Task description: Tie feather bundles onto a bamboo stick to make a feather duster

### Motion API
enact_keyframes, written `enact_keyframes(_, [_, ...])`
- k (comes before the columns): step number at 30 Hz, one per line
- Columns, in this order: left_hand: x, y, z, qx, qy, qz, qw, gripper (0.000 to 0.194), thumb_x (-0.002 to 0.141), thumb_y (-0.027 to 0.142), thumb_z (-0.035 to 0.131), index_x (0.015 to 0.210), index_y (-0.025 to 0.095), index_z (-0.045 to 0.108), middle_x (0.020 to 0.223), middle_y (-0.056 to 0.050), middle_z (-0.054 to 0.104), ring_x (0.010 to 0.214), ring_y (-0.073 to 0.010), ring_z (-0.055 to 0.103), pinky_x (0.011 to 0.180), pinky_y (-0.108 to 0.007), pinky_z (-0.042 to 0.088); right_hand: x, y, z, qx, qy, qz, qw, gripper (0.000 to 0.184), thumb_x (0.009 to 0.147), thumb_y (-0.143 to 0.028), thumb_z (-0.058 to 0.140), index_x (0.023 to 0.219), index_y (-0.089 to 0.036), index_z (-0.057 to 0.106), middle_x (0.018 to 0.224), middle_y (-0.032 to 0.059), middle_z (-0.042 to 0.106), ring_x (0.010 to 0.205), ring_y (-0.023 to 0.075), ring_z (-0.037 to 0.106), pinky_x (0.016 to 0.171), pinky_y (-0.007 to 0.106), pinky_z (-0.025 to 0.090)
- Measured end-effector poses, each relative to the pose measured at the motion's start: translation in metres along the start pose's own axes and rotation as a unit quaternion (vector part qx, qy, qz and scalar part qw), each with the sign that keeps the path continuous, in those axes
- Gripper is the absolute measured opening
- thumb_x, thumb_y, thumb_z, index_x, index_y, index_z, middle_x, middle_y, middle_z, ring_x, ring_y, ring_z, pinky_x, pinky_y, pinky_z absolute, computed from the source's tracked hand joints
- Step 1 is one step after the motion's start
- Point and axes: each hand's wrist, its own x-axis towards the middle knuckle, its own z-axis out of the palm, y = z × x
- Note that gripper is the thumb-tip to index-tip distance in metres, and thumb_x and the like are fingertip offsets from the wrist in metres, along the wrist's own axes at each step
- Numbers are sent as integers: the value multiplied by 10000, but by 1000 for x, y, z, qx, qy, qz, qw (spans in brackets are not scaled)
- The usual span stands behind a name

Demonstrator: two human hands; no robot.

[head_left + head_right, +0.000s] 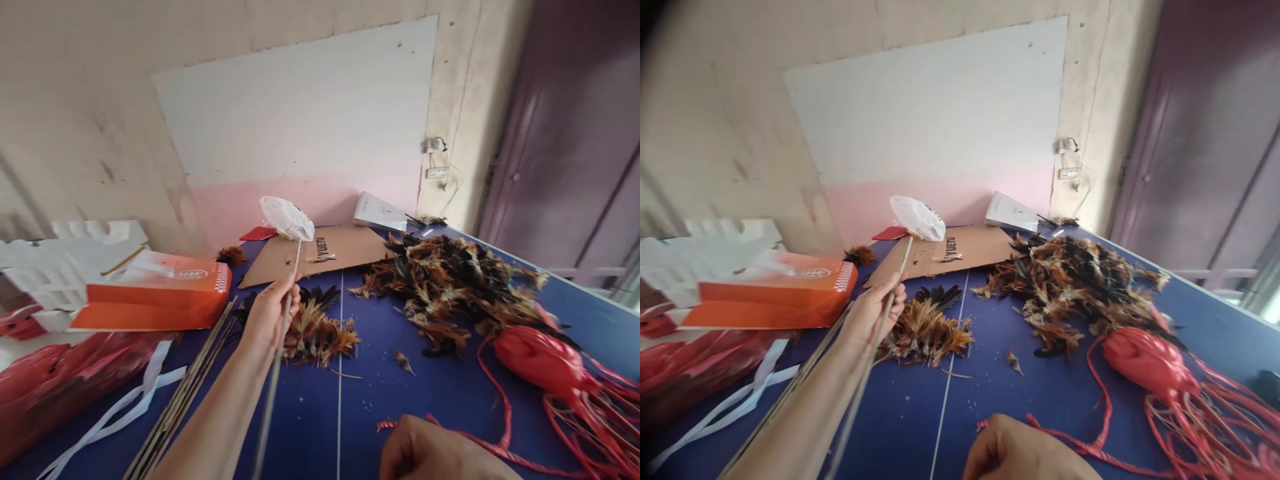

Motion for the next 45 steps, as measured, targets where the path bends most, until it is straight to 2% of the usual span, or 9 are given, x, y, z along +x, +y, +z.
enact_keyframes(5, [-10,-35,-2,92,-121,-155,976,182,695,275,641,742,104,598,494,29,489,415,-40,413,372,-139,279,5,0,-12,45,4,-20,999,203,629,-231,626,804,-188,721,599,-35,599,508,64,478,501,152,374])
enact_keyframes(10, [-38,-84,1,104,-163,-250,949,166,698,268,629,728,117,568,522,27,497,402,-43,409,366,-155,275,-7,8,-38,-97,207,-32,973,187,677,-248,568,777,-171,705,665,-8,647,582,105,533,532,176,381])
enact_keyframes(15, [-47,-111,-2,51,-156,-273,948,171,710,226,613,837,116,586,576,26,513,390,-25,390,351,-148,254,-50,31,-81,-258,402,52,877,208,713,-264,486,743,-186,676,699,18,657,633,157,569,598,234,405])
enact_keyframes(21, [-52,-116,-10,17,-171,-284,943,212,710,198,612,909,132,584,546,43,486,366,-24,357,333,-147,242,-87,64,-87,-358,369,111,851,255,727,-201,445,838,-231,673,862,41,659,767,186,594,690,266,421])
enact_keyframes(28, [-58,-121,-11,10,-179,-302,936,222,719,187,607,933,133,580,543,41,480,395,-32,383,348,-145,263,-75,67,-67,-433,353,181,809,207,731,-127,437,759,-203,628,831,49,614,735,177,595,628,252,396])
enact_keyframes(35, [-61,-121,-12,24,-186,-302,935,229,733,190,597,954,134,572,573,36,487,423,-34,397,356,-141,274,-39,35,-33,-343,468,-6,814,102,805,-165,439,782,-190,536,888,43,563,732,136,549,674,242,409])
enact_keyframes(39, [-61,-123,-11,24,-204,-304,930,238,729,193,593,960,140,568,578,37,497,367,-15,332,312,-133,201,-14,16,-16,-308,455,-118,827,97,823,-155,441,788,-192,524,872,32,567,733,120,540,688,231,411])
enact_keyframes(42, [-62,-124,-11,25,-220,-304,927,248,737,211,593,976,152,563,575,39,499,349,-9,302,298,-131,163,-2,12,-28,-283,457,-148,830,91,802,-147,471,770,-183,549,765,16,590,712,125,546,667,229,414])
enact_keyframes(45, [-63,-124,-11,26,-216,-310,925,249,728,222,609,962,152,564,569,40,499,352,-7,303,299,-125,158,-9,16,-65,-243,522,-112,810,95,788,-198,485,797,-180,578,736,14,609,648,128,548,610,231,425])
